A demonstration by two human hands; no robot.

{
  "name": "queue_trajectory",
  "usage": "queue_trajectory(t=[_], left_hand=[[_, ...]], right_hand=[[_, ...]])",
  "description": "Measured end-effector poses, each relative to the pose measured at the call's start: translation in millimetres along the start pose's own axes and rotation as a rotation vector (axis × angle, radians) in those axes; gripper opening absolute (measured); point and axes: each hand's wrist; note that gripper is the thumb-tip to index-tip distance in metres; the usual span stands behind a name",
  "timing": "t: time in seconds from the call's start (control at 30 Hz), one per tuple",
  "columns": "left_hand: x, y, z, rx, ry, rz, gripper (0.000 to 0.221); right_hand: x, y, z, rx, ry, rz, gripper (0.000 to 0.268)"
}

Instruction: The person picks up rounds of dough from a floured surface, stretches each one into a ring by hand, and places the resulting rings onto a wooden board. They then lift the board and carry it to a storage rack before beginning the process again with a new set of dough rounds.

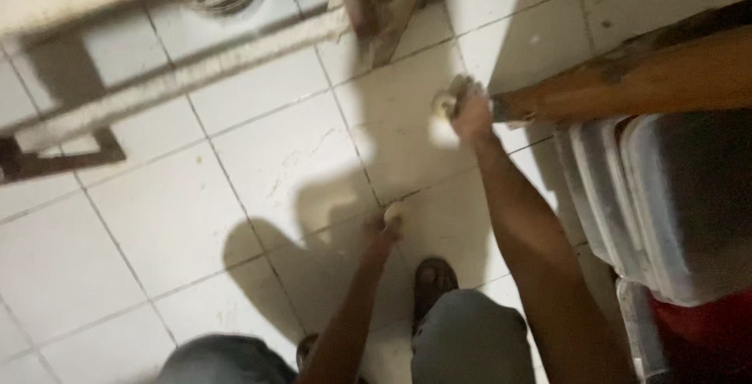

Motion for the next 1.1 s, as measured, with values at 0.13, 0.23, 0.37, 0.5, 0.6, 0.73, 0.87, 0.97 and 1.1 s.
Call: queue_trajectory(t=[0.13,0.23,0.37,0.5,0.6,0.73,0.87,0.97,1.1], left_hand=[[11.1,41.8,-12.6,0.161,0.195,-0.198,0.052],[34.8,75.5,-37.5,0.201,0.201,-0.218,0.054],[76.8,137.7,-71.3,0.274,0.294,-0.119,0.062],[133.9,212.4,-88.1,0.359,0.214,-0.141,0.061],[213.6,278.1,-48.8,0.319,0.148,-0.116,0.056],[348.5,349.1,59.2,0.118,-0.033,0.199,0.041],[475.0,382.2,173.6,-0.066,-0.204,0.771,0.039],[539.5,368.0,247.6,-0.183,-0.244,0.793,0.035],[568.5,351.2,295.2,-0.024,-0.669,0.761,0.035]], right_hand=[[-16.0,17.2,-30.2,-0.431,-0.726,0.542,0.046],[-41.3,36.3,-65.7,-0.433,-0.708,0.605,0.033],[-85.6,71.0,-163.8,-0.342,-1.104,1.109,0.033],[-94.1,79.6,-314.7,-0.421,-1.268,1.385,0.027],[-90.3,68.9,-433.8,-0.068,-1.434,1.512,0.035],[-59.5,60.7,-577.0,-0.189,-1.305,1.667,0.037],[-37.4,54.7,-676.6,-0.151,-1.385,1.713,0.033],[-20.6,48.1,-719.5,-0.038,-1.496,1.694,0.026],[14.3,24.4,-761.6,0.255,-1.748,1.530,0.020]])
Point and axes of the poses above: each hand's wrist, its own y-axis away from the middle knuckle, its own z-axis out of the palm, x = y × z, and after that the axes turned 1 degree about -z, right-handed
